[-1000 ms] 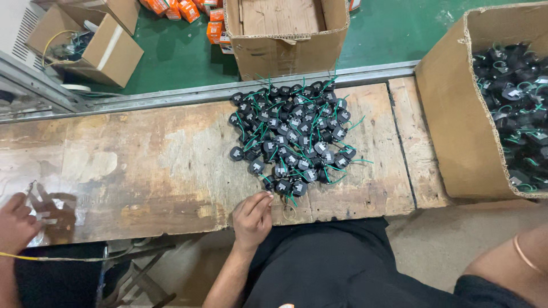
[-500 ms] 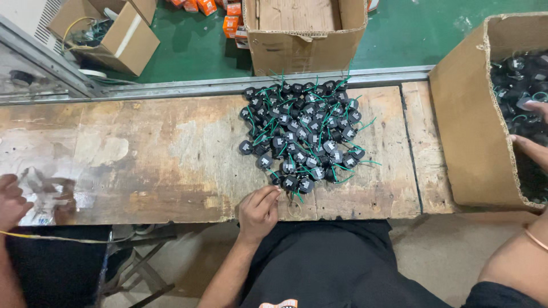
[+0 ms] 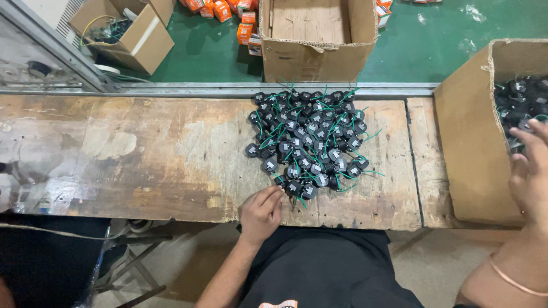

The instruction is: The person picks up black wired electrical components from the workbench one at a time and places them into a large cardboard box beside the bench. They work through the pile of components, occasionally gathering scattered units closer before placing them in the box.

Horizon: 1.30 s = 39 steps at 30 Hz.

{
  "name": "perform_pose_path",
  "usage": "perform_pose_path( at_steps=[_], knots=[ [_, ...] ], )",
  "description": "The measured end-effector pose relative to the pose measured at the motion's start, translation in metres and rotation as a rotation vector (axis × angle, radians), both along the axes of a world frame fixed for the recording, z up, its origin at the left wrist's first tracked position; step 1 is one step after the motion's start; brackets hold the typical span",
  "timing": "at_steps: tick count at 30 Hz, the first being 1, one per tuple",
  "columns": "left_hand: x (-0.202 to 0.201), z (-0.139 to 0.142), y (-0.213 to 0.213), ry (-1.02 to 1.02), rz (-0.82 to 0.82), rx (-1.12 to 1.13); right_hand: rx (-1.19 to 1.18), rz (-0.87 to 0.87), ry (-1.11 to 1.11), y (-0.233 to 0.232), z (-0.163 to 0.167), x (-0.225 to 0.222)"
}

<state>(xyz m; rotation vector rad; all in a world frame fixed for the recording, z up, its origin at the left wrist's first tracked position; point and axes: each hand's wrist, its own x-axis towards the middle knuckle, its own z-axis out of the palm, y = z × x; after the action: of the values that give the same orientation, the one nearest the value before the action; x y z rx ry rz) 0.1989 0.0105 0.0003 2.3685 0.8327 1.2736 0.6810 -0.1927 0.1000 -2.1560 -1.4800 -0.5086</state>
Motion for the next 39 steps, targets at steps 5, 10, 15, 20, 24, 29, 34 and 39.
perform_pose_path(
  at_steps=[5, 10, 15, 20, 24, 29, 34, 39],
  knots=[
    [0.003, -0.002, -0.001, 0.039, 0.013, -0.013, 0.188, 0.196, -0.019, 0.015, 0.009, -0.090],
    [0.005, -0.004, -0.003, 0.111, 0.038, -0.044, 0.122, 0.522, 0.376, 0.050, -0.035, -0.176],
    [0.005, -0.002, -0.001, 0.156, 0.046, -0.065, -0.128, 0.937, 0.682, 0.070, -0.080, -0.225],
    [0.004, -0.001, 0.001, 0.168, 0.026, -0.081, -0.190, 1.036, 0.914, 0.087, -0.099, -0.244],
    [0.003, 0.000, 0.003, 0.205, 0.016, -0.107, -0.186, 1.042, 0.945, 0.087, -0.102, -0.245],
    [0.003, 0.002, 0.004, 0.226, 0.013, -0.118, -0.208, 0.989, 1.016, 0.086, -0.105, -0.241],
    [0.001, -0.003, 0.004, 0.212, 0.022, -0.133, -0.209, 0.933, 1.043, 0.086, -0.118, -0.237],
    [0.000, -0.016, 0.005, 0.072, 0.047, -0.171, -0.135, 0.970, 0.945, 0.085, -0.133, -0.229]
  ],
)
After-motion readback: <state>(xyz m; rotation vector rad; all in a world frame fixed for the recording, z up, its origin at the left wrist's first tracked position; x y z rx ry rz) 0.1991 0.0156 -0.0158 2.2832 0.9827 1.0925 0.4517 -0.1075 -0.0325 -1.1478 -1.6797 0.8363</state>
